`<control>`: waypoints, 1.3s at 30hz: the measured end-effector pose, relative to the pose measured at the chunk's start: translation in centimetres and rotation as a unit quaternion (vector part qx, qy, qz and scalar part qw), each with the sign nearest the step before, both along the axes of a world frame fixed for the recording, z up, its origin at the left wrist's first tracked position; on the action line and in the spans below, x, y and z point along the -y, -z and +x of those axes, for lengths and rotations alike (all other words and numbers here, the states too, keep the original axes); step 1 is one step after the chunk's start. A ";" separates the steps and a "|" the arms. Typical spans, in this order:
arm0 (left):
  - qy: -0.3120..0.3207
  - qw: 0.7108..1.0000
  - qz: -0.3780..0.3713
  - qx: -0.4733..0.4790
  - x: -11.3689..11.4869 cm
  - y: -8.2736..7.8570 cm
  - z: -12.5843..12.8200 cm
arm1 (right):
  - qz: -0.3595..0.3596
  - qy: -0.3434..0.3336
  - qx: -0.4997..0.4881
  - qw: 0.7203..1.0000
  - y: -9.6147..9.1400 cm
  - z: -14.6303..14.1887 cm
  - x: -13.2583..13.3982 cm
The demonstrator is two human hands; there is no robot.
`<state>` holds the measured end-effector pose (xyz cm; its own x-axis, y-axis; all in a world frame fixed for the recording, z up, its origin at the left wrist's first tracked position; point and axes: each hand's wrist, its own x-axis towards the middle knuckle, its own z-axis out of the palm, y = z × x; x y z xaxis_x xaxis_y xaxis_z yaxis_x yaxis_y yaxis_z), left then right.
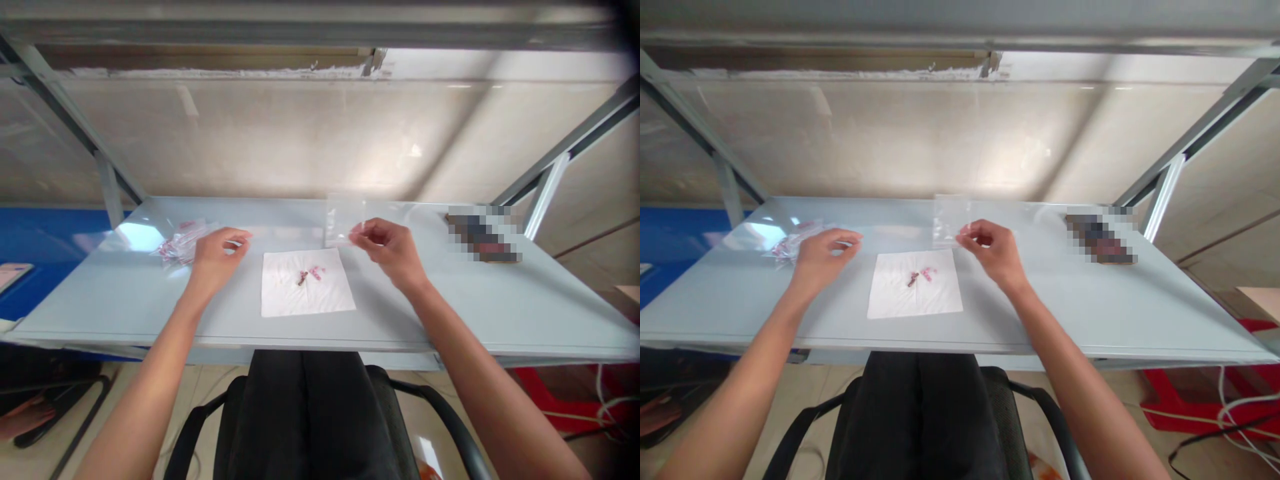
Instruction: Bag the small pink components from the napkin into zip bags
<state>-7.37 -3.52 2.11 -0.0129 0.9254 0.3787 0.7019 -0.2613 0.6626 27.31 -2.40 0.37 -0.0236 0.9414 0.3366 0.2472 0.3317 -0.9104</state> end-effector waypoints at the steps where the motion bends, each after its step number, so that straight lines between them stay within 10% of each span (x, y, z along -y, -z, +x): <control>1: -0.038 0.998 0.027 -0.044 0.0 0.0 -1.7 | -0.005 0.025 0.017 1.000 -0.4 1.8 0.2; 6: -0.103 0.978 0.055 -0.175 0.5 0.7 -8.3 | -0.073 0.147 0.130 0.978 0.5 9.6 0.2; 10: -0.129 0.970 0.044 -0.201 1.2 1.3 -8.8 | -0.013 0.236 0.335 0.912 2.1 10.5 0.4; 13: -0.166 0.958 0.060 -0.224 1.3 1.1 -8.2 | 0.074 0.250 0.371 0.891 1.6 7.9 0.8; 20: -0.187 0.968 0.064 -0.153 1.0 -0.9 -6.3 | 0.104 0.089 0.265 0.954 -2.5 -1.4 1.3; 29: -0.031 0.951 -0.014 0.306 0.1 -2.0 2.7 | 0.089 -0.104 0.227 0.964 -4.1 -12.4 0.2; 39: 0.030 0.939 -0.049 0.339 -2.0 0.6 4.8 | 0.105 -0.116 0.236 0.959 -1.5 -12.8 -2.6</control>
<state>-2.53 -1.56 1.56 -0.1673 0.9621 0.2153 0.0964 -0.2014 0.9748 14.46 0.21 1.91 -0.4206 0.8050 0.4183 0.5130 0.5913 -0.6222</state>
